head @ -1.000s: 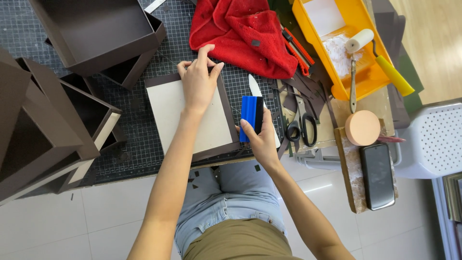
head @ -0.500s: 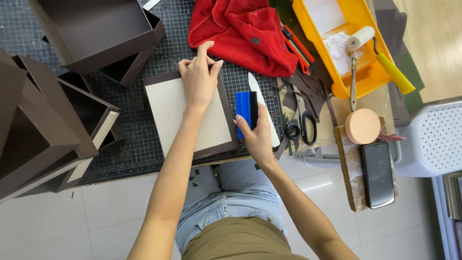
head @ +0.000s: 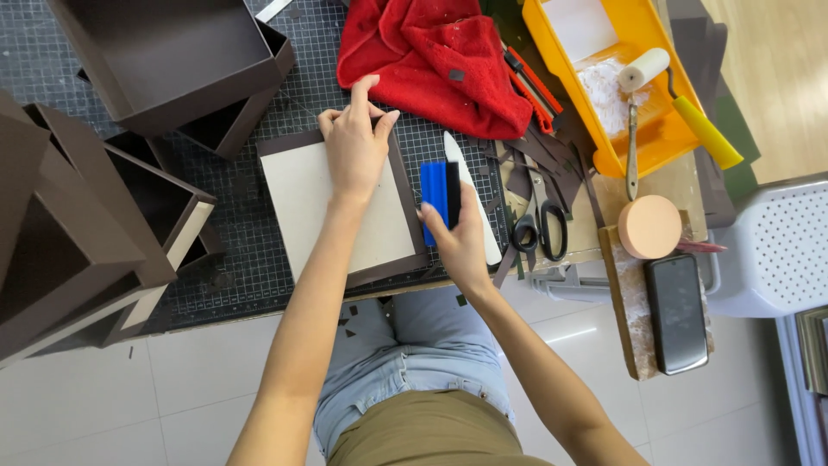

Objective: Assembling cardboard boxes by applying glue to flaps, folding them, and trimming excess material with scissors.

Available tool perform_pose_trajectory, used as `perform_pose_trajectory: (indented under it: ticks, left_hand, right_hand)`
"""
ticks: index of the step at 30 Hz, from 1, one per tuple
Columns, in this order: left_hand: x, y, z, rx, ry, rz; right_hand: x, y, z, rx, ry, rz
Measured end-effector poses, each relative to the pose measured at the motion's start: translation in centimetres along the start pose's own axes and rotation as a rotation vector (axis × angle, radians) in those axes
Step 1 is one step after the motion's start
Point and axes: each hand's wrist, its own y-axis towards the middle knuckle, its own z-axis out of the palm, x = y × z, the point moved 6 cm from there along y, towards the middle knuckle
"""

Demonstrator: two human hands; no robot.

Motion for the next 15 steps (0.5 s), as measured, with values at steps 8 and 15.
perform_pose_trajectory:
  ticks: [8,15]
  left_hand:
    - [-0.2,0.2,0.0,0.01,-0.015,-0.005]
    - [0.6,-0.1,0.9,0.029,-0.025,-0.054]
  right_hand:
    - [0.0,6.4,2.2,-0.062,0.145,-0.147]
    - [-1.7,11.8,3.9,-0.138,0.097,-0.353]
